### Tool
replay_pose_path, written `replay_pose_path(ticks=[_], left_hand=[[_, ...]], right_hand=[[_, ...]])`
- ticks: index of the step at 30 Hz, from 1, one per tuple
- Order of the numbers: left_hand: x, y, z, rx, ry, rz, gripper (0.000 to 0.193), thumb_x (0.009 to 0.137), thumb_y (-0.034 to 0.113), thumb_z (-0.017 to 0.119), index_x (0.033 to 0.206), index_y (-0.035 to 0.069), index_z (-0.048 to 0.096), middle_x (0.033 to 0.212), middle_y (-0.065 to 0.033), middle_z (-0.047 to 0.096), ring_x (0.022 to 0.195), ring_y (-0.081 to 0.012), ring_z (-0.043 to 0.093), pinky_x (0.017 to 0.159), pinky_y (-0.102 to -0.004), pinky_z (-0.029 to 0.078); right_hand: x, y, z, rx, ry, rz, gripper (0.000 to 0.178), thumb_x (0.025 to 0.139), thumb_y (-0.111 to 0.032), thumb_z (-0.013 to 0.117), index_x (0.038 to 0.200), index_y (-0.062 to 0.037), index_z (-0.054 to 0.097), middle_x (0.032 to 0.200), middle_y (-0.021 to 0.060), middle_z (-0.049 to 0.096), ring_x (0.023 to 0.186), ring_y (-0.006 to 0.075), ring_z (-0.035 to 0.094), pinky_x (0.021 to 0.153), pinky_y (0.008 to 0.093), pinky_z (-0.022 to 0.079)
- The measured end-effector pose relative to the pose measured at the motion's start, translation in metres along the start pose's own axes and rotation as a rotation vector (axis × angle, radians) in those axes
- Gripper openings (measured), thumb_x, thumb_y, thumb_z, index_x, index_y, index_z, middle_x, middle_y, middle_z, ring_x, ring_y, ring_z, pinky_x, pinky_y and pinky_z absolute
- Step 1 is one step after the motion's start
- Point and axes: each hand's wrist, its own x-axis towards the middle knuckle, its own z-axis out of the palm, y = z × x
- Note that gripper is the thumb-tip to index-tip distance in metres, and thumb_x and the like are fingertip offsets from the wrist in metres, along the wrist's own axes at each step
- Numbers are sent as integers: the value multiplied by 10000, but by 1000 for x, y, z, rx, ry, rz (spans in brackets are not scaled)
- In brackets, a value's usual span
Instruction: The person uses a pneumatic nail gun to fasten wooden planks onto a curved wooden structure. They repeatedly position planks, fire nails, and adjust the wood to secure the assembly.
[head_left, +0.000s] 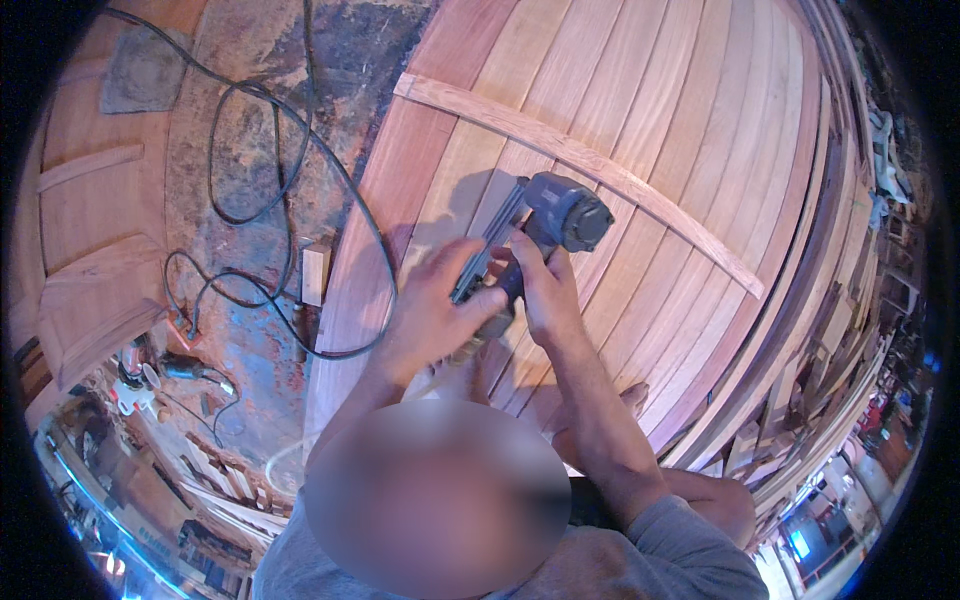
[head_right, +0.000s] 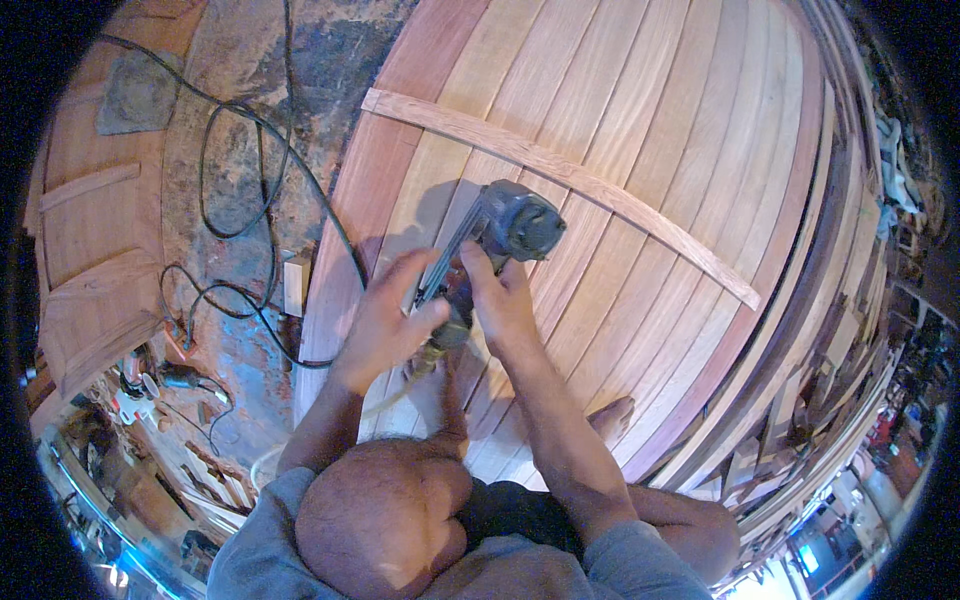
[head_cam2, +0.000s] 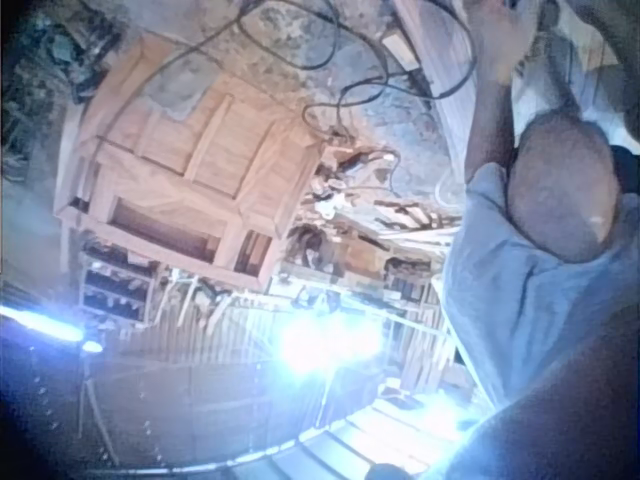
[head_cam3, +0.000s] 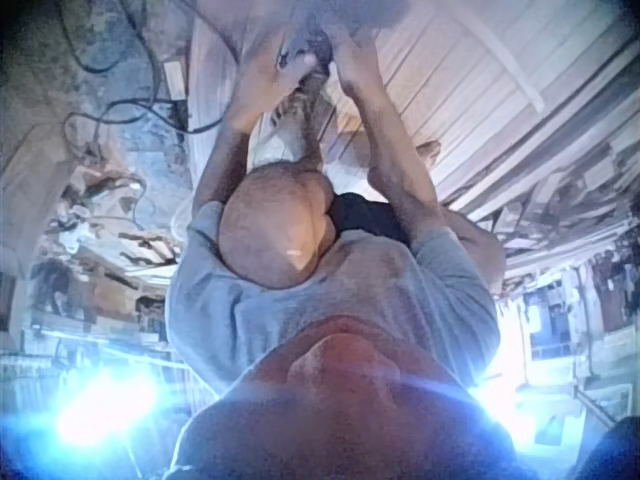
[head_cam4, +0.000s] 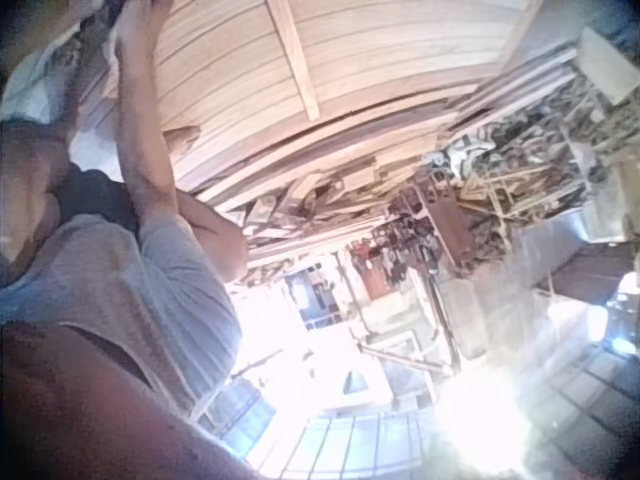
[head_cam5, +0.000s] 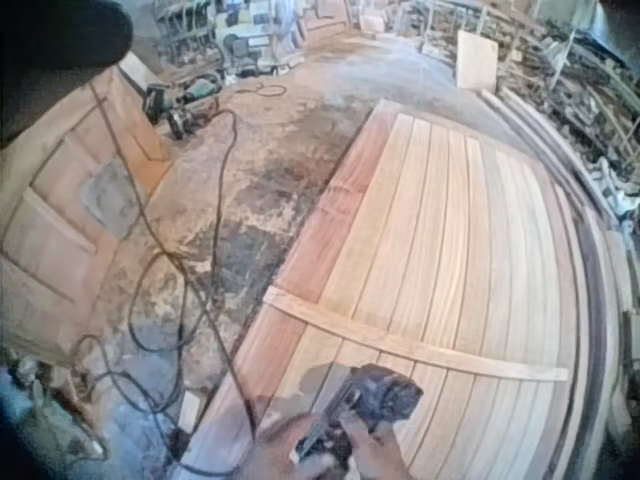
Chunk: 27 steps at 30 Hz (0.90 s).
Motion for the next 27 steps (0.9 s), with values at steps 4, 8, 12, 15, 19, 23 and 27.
replay_pose_path(ticks=[4,8,12,15,19,23,27], left_hand=[[8,21,-9,-138,-44,-141,623,849,376,798,1320,20,600,1087,-210,681,1028,-356,679,906,-432,525],[13,-3,-30,-39,-140,-374,516,847,362,800,1210,32,640,902,-201,684,853,-316,689,759,-427,522],[-44,-30,-55,-88,-48,-423,412,876,284,798,1169,25,669,834,-52,659,763,-158,610,692,-338,503],[-111,-39,-89,-256,44,-561,359,876,255,797,1133,26,694,829,30,643,750,-100,579,682,-292,492],[-183,-51,-137,-11,282,-929,321,852,181,792,1108,3,714,837,-28,684,774,-101,603,700,-317,519],[-214,-80,-136,196,591,-856,218,849,162,765,969,2,680,756,-10,636,662,-104,556,598,-309,470],[-264,-80,-122,9,614,-865,211,844,161,773,950,7,674,737,10,599,641,-84,515,566,-289,433]], right_hand=[[-12,-18,-13,-671,-278,-121,524,1023,-468,569,1144,40,617,1048,223,702,955,372,707,844,446,543],[5,-59,-65,-982,-418,-318,345,1039,-303,596,1191,-14,711,1029,140,746,992,223,701,896,367,550],[72,-94,-138,-1287,172,-604,402,970,-192,715,1304,-6,591,1194,199,693,1154,310,669,998,396,518],[90,-109,-210,-1359,-74,-726,339,873,-89,759,1201,-43,690,1276,120,686,1194,308,630,1027,399,510],[95,-101,-277,-1469,-122,-739,314,872,-74,758,1183,-58,724,1317,97,650,1219,290,609,1026,383,513],[92,-70,-295,-1488,14,-666,279,904,-69,720,1182,-82,743,1311,107,651,1213,295,613,1034,392,505],[61,-25,-293,-1683,-82,-895,266,940,-67,680,1198,-96,733,1278,132,668,1199,337,621,1032,423,506]])
